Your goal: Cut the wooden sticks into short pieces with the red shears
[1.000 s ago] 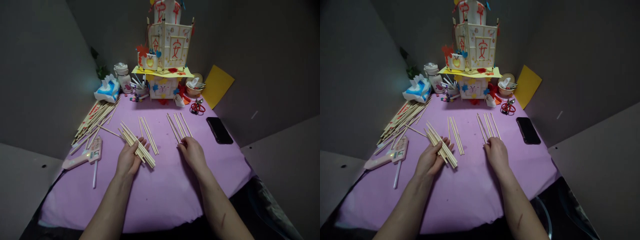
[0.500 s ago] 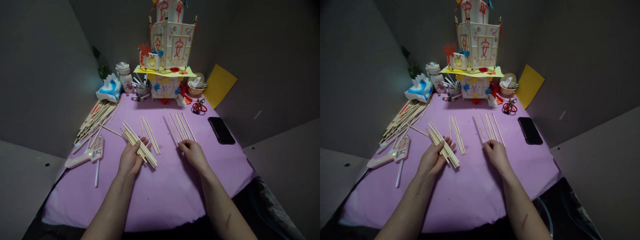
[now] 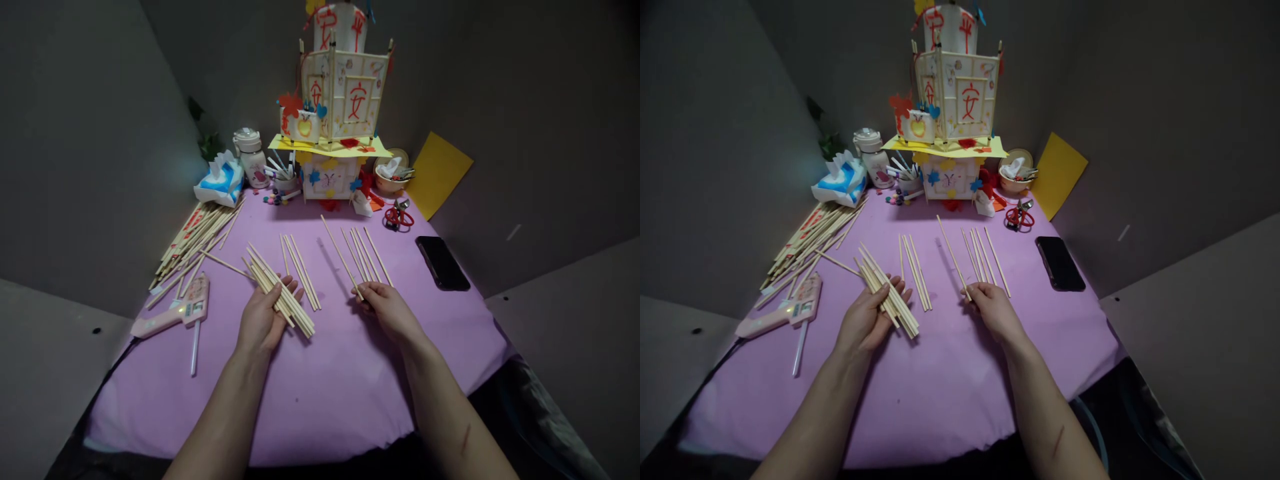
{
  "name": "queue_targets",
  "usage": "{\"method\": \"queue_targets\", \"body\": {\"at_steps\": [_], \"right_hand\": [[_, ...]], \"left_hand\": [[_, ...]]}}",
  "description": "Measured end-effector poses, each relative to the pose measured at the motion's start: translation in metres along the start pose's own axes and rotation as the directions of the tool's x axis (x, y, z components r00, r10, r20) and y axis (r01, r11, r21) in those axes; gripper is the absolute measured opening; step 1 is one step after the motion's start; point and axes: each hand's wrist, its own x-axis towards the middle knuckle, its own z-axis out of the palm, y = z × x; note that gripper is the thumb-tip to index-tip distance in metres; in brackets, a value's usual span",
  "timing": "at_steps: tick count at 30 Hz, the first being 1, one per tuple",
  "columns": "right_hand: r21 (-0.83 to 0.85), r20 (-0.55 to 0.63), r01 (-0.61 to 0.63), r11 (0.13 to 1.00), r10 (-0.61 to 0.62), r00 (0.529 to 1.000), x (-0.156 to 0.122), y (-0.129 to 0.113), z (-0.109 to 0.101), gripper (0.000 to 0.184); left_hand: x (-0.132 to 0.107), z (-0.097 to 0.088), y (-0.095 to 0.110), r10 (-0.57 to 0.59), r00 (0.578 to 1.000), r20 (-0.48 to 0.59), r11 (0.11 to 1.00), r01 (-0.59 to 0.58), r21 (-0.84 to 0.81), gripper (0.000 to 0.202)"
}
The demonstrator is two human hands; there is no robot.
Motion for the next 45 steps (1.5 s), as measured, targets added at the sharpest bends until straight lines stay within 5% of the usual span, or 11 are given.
{"method": "queue_targets", "body": {"at_steps": [5, 13, 34, 45], "right_hand": [[-0.010, 0.043, 0.028, 1.000, -0.028, 0.999, 0.001, 0.003, 0.000, 0.028], [-0.217, -0.042, 0.117, 0.969, -0.129, 0.991, -0.001, 0.004, 0.003, 0.028], [-0.200, -0.061, 0.130, 0.971, -0.145, 0.988, -0.002, 0.011, 0.014, 0.021], [-0.243, -0.034, 0.185, 0.952, -0.199, 0.979, -0.015, 0.014, 0.038, 0.023]], "left_hand": [[0.000, 0.000, 0.000, 0.010, 1.000, 0.017, 1.000, -0.010, 0.003, 0.016], [0.000, -0.001, -0.001, -0.002, 1.000, 0.013, 1.000, 0.002, 0.003, 0.016], [0.000, -0.002, -0.003, 0.005, 0.998, 0.055, 1.000, -0.007, 0.030, 0.018], [-0.008, 0.001, -0.013, 0.003, 0.983, 0.185, 0.999, -0.012, 0.050, 0.020]]}}
